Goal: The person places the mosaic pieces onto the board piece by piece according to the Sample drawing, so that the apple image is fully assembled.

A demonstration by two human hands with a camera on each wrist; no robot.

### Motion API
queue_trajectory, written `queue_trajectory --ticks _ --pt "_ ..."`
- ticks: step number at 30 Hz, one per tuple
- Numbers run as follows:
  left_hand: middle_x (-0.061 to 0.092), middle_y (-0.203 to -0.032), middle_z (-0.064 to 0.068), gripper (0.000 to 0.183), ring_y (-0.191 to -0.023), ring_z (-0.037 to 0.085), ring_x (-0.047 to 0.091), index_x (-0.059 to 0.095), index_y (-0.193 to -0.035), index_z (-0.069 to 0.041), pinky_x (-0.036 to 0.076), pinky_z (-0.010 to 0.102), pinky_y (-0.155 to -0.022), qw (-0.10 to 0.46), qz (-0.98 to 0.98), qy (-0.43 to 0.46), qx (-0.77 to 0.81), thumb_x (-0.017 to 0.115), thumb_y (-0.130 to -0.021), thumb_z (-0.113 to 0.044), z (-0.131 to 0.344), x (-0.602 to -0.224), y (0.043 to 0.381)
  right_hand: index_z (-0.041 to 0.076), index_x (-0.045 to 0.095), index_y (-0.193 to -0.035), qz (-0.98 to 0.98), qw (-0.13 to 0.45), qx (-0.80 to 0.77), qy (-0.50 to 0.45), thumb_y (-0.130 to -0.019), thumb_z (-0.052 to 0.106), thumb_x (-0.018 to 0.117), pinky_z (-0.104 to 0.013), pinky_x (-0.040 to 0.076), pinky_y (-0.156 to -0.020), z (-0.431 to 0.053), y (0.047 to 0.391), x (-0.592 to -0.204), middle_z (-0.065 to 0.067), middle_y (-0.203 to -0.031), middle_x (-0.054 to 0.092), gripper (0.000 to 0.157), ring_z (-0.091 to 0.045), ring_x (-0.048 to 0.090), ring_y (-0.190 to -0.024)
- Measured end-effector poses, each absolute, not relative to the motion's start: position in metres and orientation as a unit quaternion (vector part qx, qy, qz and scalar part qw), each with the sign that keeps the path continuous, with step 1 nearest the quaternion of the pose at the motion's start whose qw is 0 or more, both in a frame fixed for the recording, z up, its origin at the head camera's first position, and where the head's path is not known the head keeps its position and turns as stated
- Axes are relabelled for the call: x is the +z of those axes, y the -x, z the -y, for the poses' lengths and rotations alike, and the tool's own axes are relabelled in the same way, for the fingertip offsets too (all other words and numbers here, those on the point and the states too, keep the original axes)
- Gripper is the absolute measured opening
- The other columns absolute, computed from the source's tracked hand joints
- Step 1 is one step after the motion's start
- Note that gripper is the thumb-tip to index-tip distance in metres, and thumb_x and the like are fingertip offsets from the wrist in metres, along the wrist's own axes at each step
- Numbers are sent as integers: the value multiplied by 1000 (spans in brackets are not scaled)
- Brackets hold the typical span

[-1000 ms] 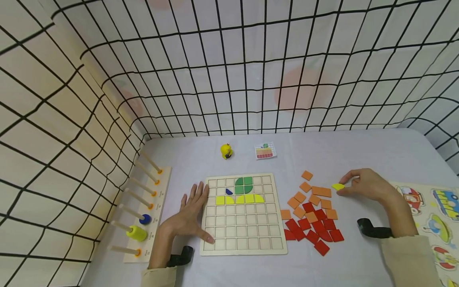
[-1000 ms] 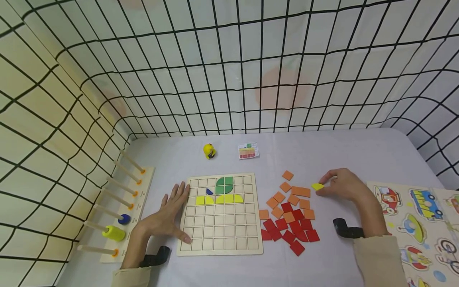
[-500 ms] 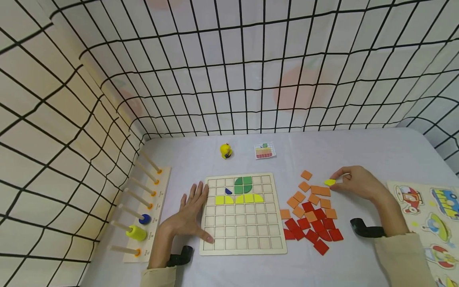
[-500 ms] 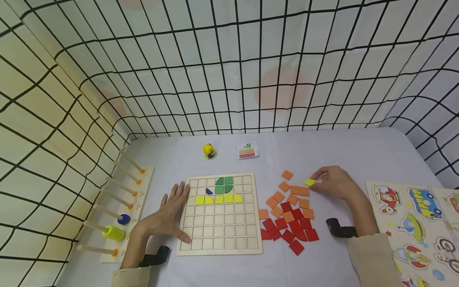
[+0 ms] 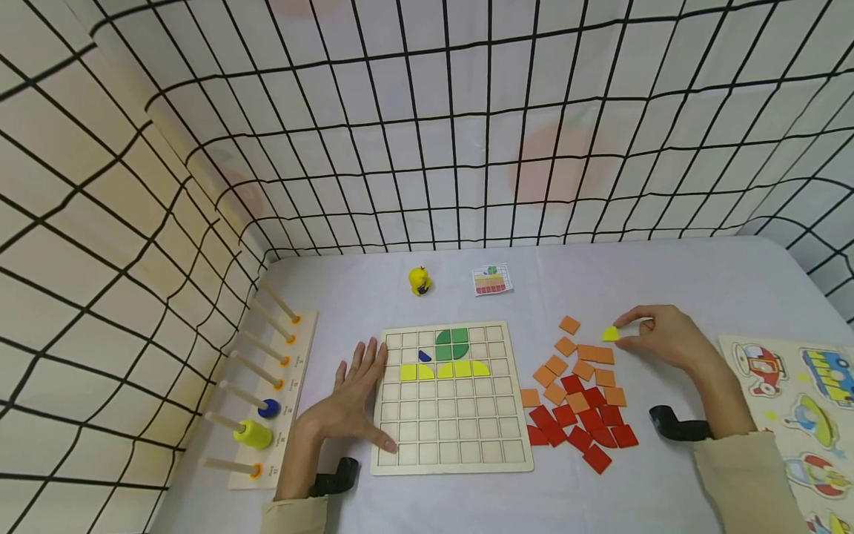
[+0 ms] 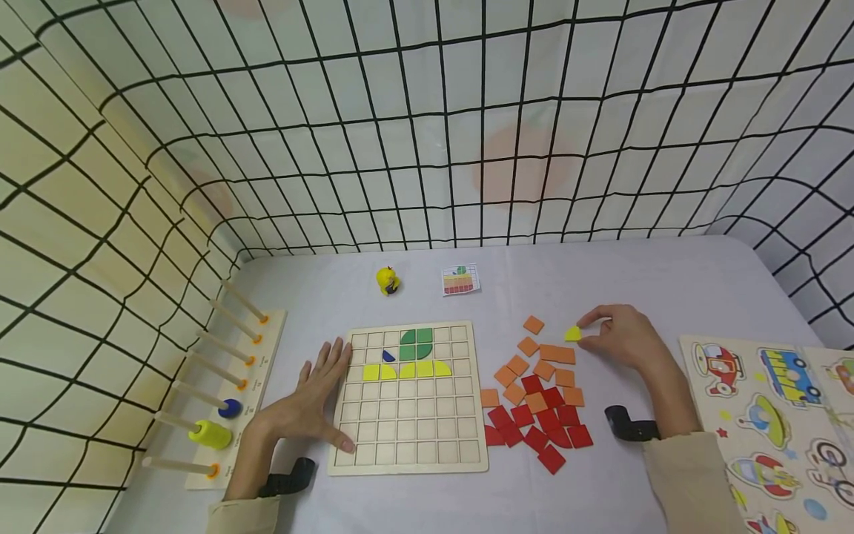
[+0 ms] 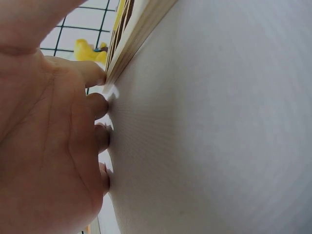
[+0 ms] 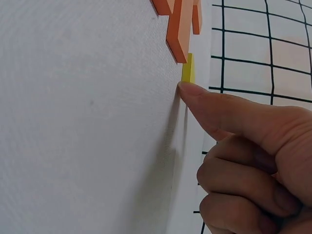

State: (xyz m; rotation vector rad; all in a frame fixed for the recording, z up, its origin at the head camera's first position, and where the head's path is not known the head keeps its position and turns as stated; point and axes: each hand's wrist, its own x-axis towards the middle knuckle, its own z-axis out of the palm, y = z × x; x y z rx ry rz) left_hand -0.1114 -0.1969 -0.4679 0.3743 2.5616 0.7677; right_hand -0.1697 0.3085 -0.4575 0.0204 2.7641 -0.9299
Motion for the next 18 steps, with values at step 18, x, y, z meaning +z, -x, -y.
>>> queue_trajectory --ticks 18 --pt "-16 -174 11 159 -161 35 -20 0 -167 -13 -13 64 -127 217 -926 -136 275 103 -51 -46 197 -467 112 -8 65 -122 -943 90 -320 18 -95 24 74 -26 36 -53 -272 171 -445 -3 -67 44 43 -20 45 -71"
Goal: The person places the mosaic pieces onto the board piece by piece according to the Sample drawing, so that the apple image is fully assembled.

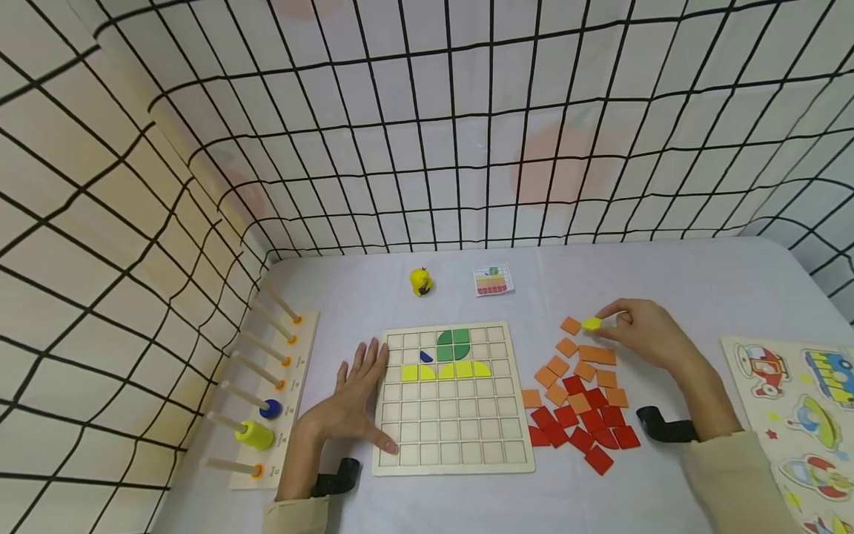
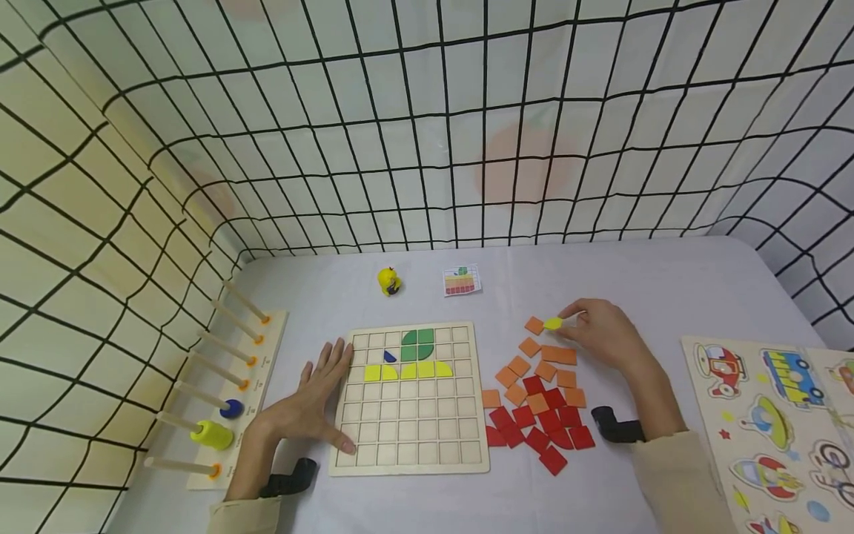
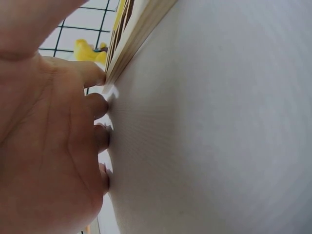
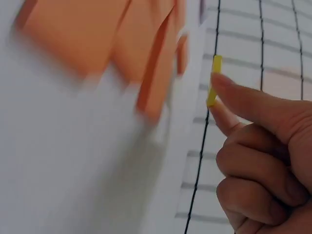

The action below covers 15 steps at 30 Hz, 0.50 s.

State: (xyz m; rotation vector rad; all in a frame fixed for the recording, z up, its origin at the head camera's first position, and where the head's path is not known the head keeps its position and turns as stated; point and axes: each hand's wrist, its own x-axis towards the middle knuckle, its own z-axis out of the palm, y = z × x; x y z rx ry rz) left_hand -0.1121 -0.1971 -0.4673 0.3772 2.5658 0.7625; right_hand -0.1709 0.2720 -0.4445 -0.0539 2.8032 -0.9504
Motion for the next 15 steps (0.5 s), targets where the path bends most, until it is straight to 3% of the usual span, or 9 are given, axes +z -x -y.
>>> queue_trajectory --ticks 9,15 --pt "-17 -173 12 159 -161 36 -20 0 -167 -12 -12 64 -128 218 -925 -139 280 104 -51 -43 201 -467 111 4 71 -118 -900 159 -390 114 -92 22 79 -21 26 -48 -147 165 -429 3 -61 34 33 -14 34 -53" --pt "-17 -173 11 158 -161 34 -20 -1 -167 -13 -11 62 -129 220 -923 -147 279 104 -52 -42 203 -468 111 4 74 -111 -889 162 -390 179 -89 16 82 -20 24 -51 -67 159 -438 6 -54 34 27 -9 29 -50"
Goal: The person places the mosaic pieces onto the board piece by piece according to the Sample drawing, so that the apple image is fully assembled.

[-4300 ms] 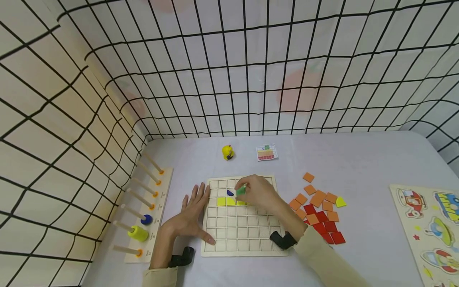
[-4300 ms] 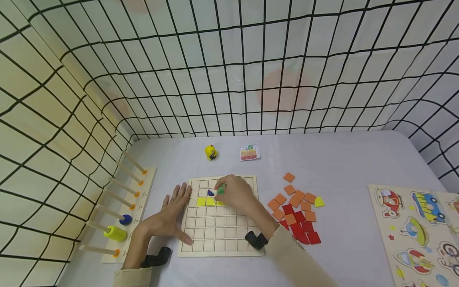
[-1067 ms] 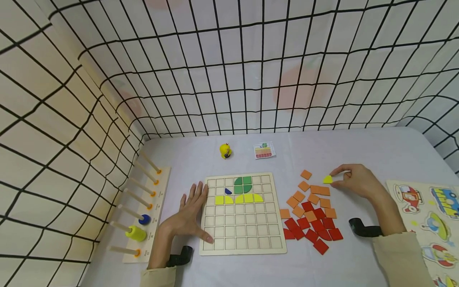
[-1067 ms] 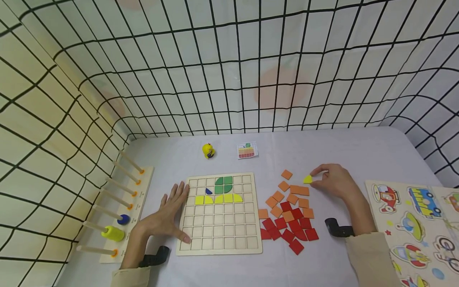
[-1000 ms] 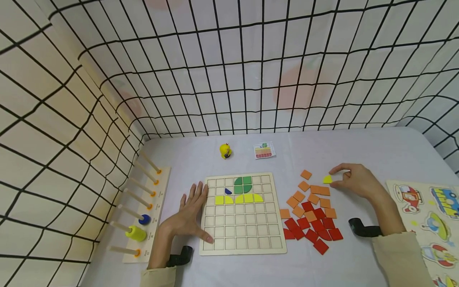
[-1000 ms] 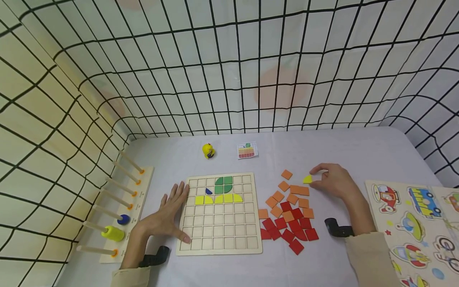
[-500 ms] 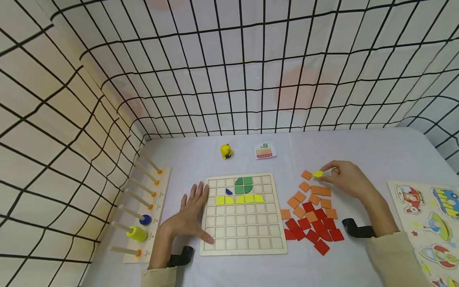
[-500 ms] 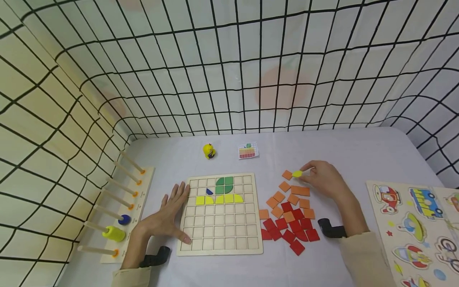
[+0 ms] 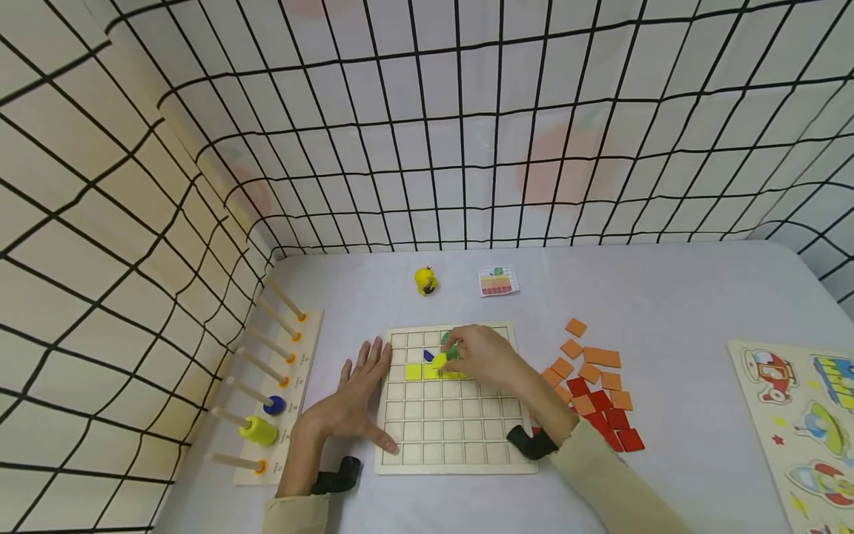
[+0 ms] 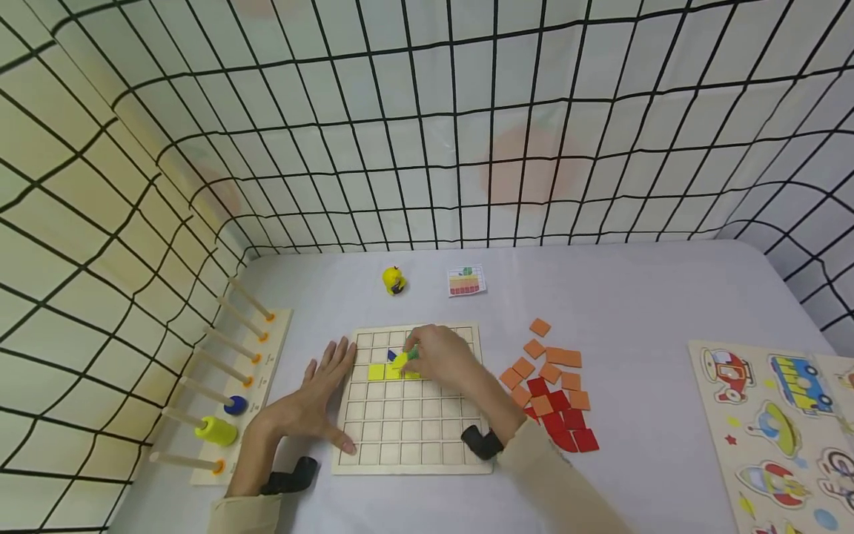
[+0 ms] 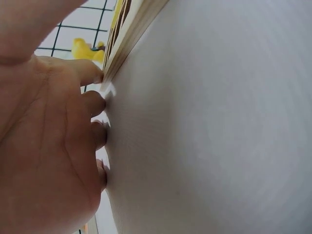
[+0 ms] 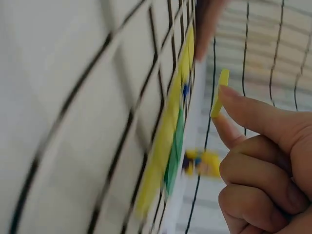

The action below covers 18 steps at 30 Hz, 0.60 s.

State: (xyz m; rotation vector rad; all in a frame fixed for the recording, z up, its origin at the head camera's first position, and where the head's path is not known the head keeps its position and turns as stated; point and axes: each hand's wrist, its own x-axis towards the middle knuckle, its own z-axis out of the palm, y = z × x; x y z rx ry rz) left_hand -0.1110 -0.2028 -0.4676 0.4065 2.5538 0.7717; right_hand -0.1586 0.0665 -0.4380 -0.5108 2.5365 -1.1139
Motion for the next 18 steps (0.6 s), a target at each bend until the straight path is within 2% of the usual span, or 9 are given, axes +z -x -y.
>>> queue_trajectory --ticks 3,7,14,18 --pt "-18 -173 11 159 -161 35 -20 -2 -167 -13 -11 63 -128 221 -922 -151 281 104 -53 -41 204 -468 112 4 75 -107 -889 154 -386 194 -87 16 83 -20 26 -49 -41 158 -441 5 -52 39 24 -8 32 -48" --pt "-18 -173 12 158 -160 36 -21 -3 -167 -12 -11 64 -128 226 -919 -156 282 103 -53 -41 203 -468 113 4 75 -102 -895 140 -371 203 -85 16 85 -20 32 -51 -18 159 -446 3 -61 54 23 -8 43 -53" --pt "-18 -173 12 157 -160 36 -21 -1 -167 -11 -12 64 -128 225 -917 -157 289 104 -53 -40 203 -467 112 4 75 -102 -904 145 -348 201 -84 17 86 -21 37 -51 3 158 -454 0 -67 59 24 -11 48 -57" --pt "-18 -173 13 158 -160 37 -21 -1 -166 -10 -12 65 -127 223 -917 -156 290 104 -53 -40 204 -467 112 6 75 -100 -910 146 -333 199 -83 17 87 -24 44 -59 9 158 -453 -3 -87 72 23 -13 53 -67"
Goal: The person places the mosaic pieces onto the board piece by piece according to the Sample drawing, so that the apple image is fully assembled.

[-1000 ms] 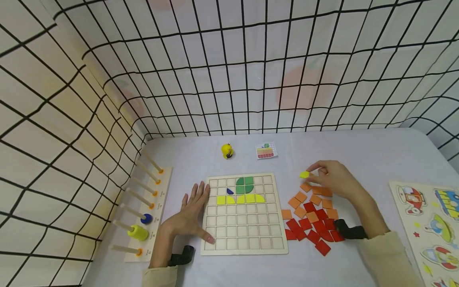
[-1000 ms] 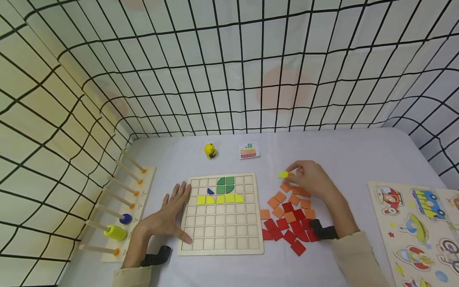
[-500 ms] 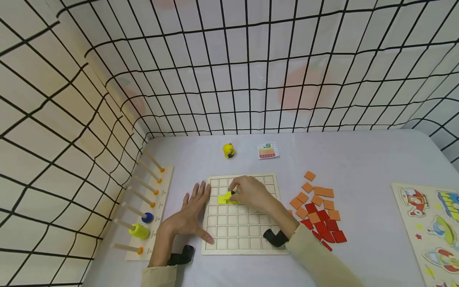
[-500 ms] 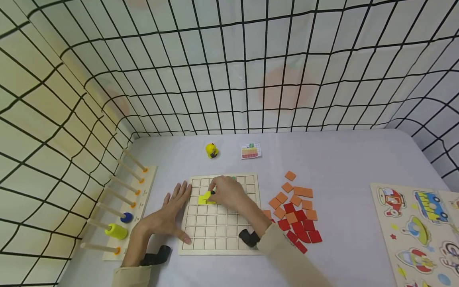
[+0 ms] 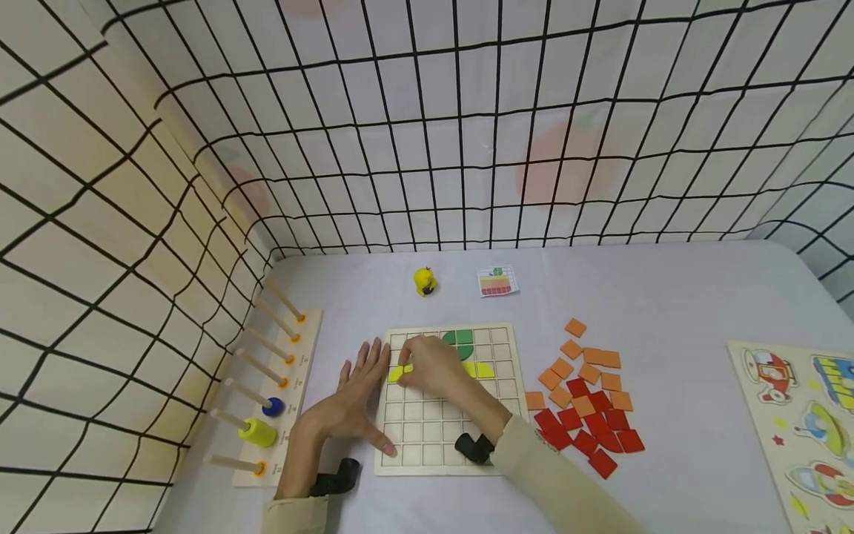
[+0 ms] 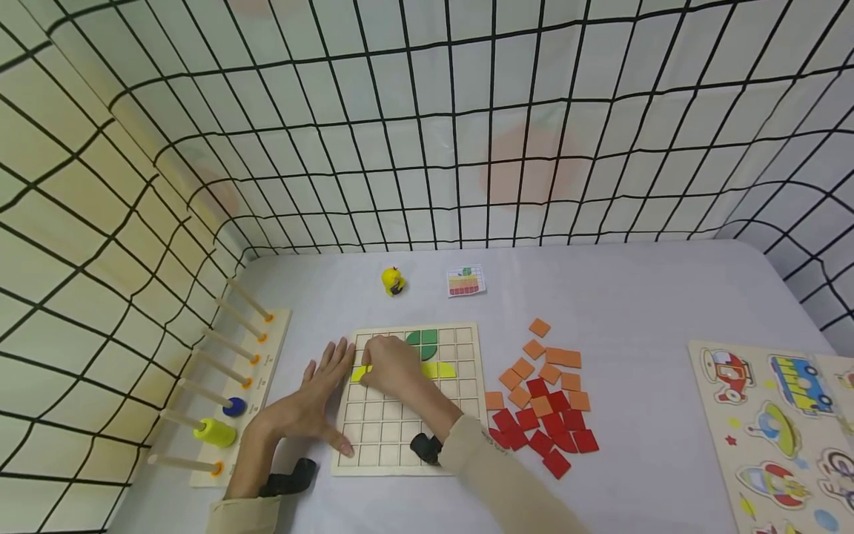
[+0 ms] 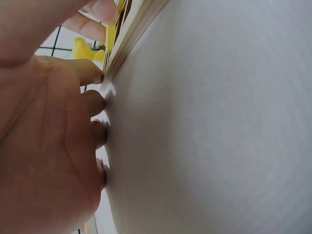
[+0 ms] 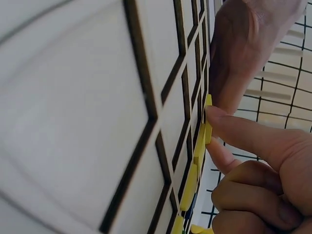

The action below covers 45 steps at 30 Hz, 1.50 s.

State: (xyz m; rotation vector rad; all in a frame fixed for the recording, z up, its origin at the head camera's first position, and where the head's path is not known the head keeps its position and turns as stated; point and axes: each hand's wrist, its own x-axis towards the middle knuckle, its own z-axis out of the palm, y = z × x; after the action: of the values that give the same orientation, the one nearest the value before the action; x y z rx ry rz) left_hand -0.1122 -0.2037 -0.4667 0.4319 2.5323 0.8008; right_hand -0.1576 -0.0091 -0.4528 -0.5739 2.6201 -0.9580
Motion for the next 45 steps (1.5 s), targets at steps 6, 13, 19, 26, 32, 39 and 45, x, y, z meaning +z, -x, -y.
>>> queue_trajectory --ticks 6,13,19,26,32,39,45 --pt "-18 -173 13 158 -160 37 -20 -1 -167 -10 -11 66 -127 221 -918 -159 287 104 -53 -40 205 -468 112 7 76 -100 -909 145 -336 198 -81 15 88 -24 41 -57 12 157 -452 -2 -83 70 24 -12 51 -66" --pt "-17 -173 15 157 -160 38 -20 0 -167 -9 -11 66 -127 221 -918 -164 286 103 -53 -40 205 -467 111 10 81 -100 -904 143 -349 201 -83 11 87 -21 36 -52 13 158 -454 -5 -94 75 18 -9 47 -61" --pt "-17 -173 16 156 -160 40 -19 -1 -166 -8 -10 68 -127 220 -917 -172 286 103 -55 -41 205 -466 110 10 81 -98 -901 147 -362 188 -82 10 87 -22 40 -53 12 158 -454 -6 -102 77 17 -11 52 -64" --pt "-17 -173 16 157 -160 40 -19 -2 -166 -8 -10 68 -127 219 -918 -172 282 103 -55 -42 205 -466 111 13 82 -99 -880 165 -410 175 -81 14 88 -25 45 -63 3 161 -455 -3 -100 75 19 -15 59 -79" --pt "-17 -173 16 158 -160 40 -19 -2 -166 -9 -9 67 -127 219 -920 -165 279 103 -53 -42 203 -465 112 12 82 -102 -861 161 -457 151 -84 16 85 -22 28 -49 -28 165 -448 3 -58 48 19 -10 38 -52" --pt "-16 -173 13 160 -161 37 -19 -1 -167 -11 -10 64 -128 217 -923 -148 280 104 -50 -41 201 -466 112 7 79 -109 -873 149 -453 98 -89 19 81 -22 21 -48 -106 168 -431 4 -57 34 23 -13 30 -50" --pt "-16 -173 13 160 -160 37 -20 -2 -167 -11 -11 64 -128 220 -922 -148 284 105 -50 -40 201 -466 111 3 74 -118 -898 136 -416 45 -92 18 77 -22 26 -45 -179 167 -431 1 -60 36 30 -16 35 -50"
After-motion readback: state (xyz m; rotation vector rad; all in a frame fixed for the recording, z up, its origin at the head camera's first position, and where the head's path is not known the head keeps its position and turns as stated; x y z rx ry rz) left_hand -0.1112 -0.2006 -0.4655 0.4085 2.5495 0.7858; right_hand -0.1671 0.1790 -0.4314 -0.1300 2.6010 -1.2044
